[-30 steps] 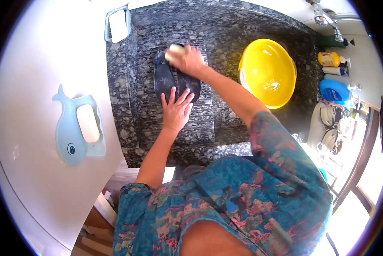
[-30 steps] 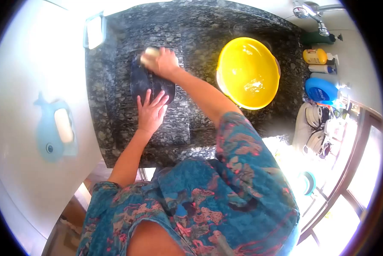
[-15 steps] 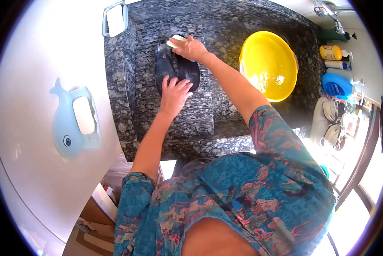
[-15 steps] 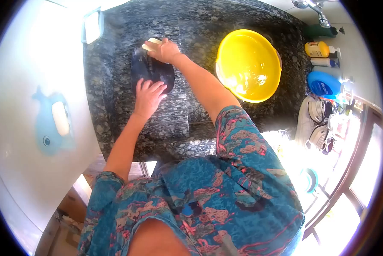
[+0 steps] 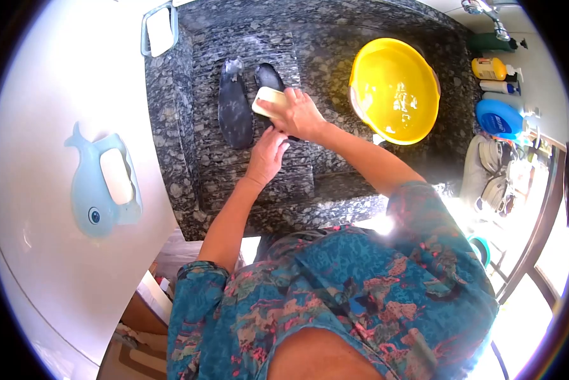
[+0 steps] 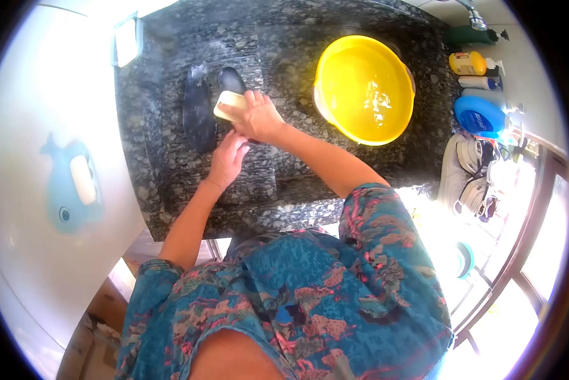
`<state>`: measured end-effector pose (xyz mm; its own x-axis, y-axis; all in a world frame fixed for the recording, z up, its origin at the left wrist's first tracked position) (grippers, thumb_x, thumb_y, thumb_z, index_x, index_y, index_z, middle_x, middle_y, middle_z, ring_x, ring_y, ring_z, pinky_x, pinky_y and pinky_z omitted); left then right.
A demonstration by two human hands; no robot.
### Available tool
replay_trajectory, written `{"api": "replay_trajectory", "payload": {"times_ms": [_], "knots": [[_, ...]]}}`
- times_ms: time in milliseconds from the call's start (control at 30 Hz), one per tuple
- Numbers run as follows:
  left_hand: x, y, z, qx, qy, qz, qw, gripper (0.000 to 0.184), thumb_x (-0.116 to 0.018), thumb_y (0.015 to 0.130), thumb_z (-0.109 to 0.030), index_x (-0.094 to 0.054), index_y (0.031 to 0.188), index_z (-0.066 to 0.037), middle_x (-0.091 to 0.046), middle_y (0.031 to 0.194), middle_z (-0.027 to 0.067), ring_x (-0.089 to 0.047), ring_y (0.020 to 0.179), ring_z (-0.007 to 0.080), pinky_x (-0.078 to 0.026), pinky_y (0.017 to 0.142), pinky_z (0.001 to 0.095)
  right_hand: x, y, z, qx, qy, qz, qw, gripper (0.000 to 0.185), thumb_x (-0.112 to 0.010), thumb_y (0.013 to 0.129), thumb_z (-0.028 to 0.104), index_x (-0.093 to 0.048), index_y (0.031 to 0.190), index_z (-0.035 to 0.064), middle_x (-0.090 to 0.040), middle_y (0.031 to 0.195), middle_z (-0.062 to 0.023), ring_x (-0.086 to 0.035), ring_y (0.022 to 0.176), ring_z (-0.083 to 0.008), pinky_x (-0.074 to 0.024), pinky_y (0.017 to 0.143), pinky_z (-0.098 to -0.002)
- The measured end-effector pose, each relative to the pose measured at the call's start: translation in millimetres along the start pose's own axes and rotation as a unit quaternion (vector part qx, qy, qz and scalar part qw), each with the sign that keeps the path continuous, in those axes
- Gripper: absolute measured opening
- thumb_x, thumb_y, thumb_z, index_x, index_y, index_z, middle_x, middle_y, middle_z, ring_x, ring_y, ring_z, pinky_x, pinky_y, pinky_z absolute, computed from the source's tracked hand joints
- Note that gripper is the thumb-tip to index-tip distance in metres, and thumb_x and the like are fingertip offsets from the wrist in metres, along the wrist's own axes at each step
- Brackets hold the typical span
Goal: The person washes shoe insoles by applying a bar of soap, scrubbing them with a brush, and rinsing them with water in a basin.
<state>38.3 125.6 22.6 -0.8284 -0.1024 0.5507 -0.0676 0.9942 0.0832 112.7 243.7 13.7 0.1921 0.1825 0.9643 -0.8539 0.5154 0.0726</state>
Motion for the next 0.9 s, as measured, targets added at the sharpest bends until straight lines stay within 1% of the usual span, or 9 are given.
{"api": "replay_trajectory", "payload": {"times_ms": [67, 133, 233, 300, 333, 400, 633, 800, 900], "knots": [[0.0, 2.7, -5.2, -0.028, 0.007, 0.004, 1.000, 0.021, -0.060, 0.086, -0.002, -0.057, 0.107, -0.004, -0.063, 0.116, 0.0145, -0.058, 0.111, 0.0324, -0.043, 0.103, 0.0423, -11.0, 13.6, -12.6, 0.030, -0.016, -0.048, 0.998, 0.058, -0.062, 0.081, 0.034, -0.048, 0.137, 0.0419, -0.052, 0.102, -0.0183, -0.055, 0.095, -0.0356, -0.0499, 0.076, -0.0443], [-2.2, 2.4, -5.5, -0.061, 0.031, 0.006, 0.998, 0.024, -0.060, 0.087, -0.002, -0.058, 0.111, -0.005, -0.064, 0.115, 0.0149, -0.059, 0.110, 0.0324, -0.043, 0.104, 0.0421, -24.9, 64.6, -38.3, -0.046, -0.058, -0.022, 0.997, 0.055, -0.058, 0.086, 0.039, -0.044, 0.139, 0.0423, -0.053, 0.108, -0.0182, -0.055, 0.097, -0.0346, -0.0484, 0.081, -0.0437], [-2.1, 3.1, 4.2, -0.008, 0.034, -0.004, 0.999, 0.033, -0.061, 0.086, -0.004, -0.059, 0.119, -0.009, -0.064, 0.116, 0.0136, -0.059, 0.110, 0.0328, -0.045, 0.102, 0.0421, -29.9, 107.6, -38.5, -0.097, -0.040, 0.013, 0.994, 0.055, -0.055, 0.089, 0.044, -0.039, 0.141, 0.0429, -0.052, 0.116, -0.0202, -0.055, 0.103, -0.0355, -0.0468, 0.086, -0.0452], [-7.1, 3.3, 9.8, -0.017, 0.044, -0.025, 0.999, 0.033, -0.063, 0.085, -0.004, -0.060, 0.118, -0.011, -0.065, 0.116, 0.0113, -0.059, 0.109, 0.0336, -0.048, 0.097, 0.0425, -16.9, 89.1, -30.1, -0.094, -0.028, 0.069, 0.993, 0.053, -0.054, 0.089, 0.045, -0.041, 0.140, 0.0423, -0.052, 0.115, -0.0207, -0.055, 0.104, -0.0366, -0.0481, 0.085, -0.0458], [-6.4, 7.2, 6.5, -0.002, 0.023, -0.017, 1.000, 0.032, -0.063, 0.085, -0.004, -0.060, 0.117, -0.010, -0.065, 0.116, 0.0109, -0.059, 0.109, 0.0338, -0.048, 0.096, 0.0425, -17.5, 69.1, -25.6, -0.036, -0.016, 0.014, 0.999, 0.058, -0.062, 0.084, 0.043, -0.043, 0.139, 0.0461, -0.054, 0.104, -0.0201, -0.060, 0.092, -0.0339, -0.0542, 0.073, -0.0437], [-2.3, 5.9, 0.8, 0.038, -0.014, 0.002, 0.999, 0.031, -0.063, 0.085, -0.004, -0.060, 0.116, -0.010, -0.065, 0.116, 0.0099, -0.059, 0.108, 0.0343, -0.049, 0.095, 0.0425, -7.2, 24.1, -9.2, 0.042, -0.008, 0.000, 0.999, 0.060, -0.065, 0.082, 0.040, -0.044, 0.138, 0.0463, -0.054, 0.103, -0.0186, -0.060, 0.091, -0.0338, -0.0538, 0.073, -0.0434], [-10.3, 8.7, 6.1, -0.024, 0.023, -0.033, 0.999, 0.031, -0.062, 0.085, -0.002, -0.059, 0.116, -0.008, -0.067, 0.112, 0.0108, -0.061, 0.109, 0.0300, -0.045, 0.102, 0.0419, -32.4, 114.1, -47.0, -0.091, -0.049, -0.025, 0.994, 0.053, -0.061, 0.086, 0.039, -0.046, 0.137, 0.0451, -0.053, 0.103, -0.0175, -0.060, 0.092, -0.0337, -0.0536, 0.074, -0.0415], [-9.6, 10.2, 1.6, -0.022, 0.020, -0.026, 0.999, 0.033, -0.062, 0.086, -0.002, -0.059, 0.118, -0.008, -0.067, 0.111, 0.0121, -0.061, 0.109, 0.0299, -0.046, 0.101, 0.0420, -4.0, 33.6, -19.3, -0.043, 0.004, 0.075, 0.996, 0.058, -0.067, 0.080, 0.034, -0.049, 0.134, 0.0457, -0.052, 0.101, -0.0166, -0.061, 0.088, -0.0343, -0.0542, 0.076, -0.0433], [-12.7, 12.2, -1.3, -0.023, 0.025, -0.028, 0.999, 0.028, -0.063, 0.085, -0.002, -0.061, 0.113, -0.007, -0.067, 0.109, 0.0113, -0.061, 0.109, 0.0299, -0.047, 0.100, 0.0419, -14.4, 39.5, -31.5, -0.045, -0.018, 0.024, 0.999, 0.057, -0.065, 0.081, 0.038, -0.048, 0.135, 0.0463, -0.051, 0.105, -0.0160, -0.060, 0.094, -0.0346, -0.0523, 0.081, -0.0442]]}}
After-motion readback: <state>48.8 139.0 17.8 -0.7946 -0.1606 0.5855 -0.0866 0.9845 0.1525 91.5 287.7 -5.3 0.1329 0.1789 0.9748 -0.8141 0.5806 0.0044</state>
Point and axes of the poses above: each hand's wrist, its own y-axis towards the middle knuckle, its own x-axis out of the back of the hand, z = x × y, the point moved 4 cm from there along y, towards the middle knuckle
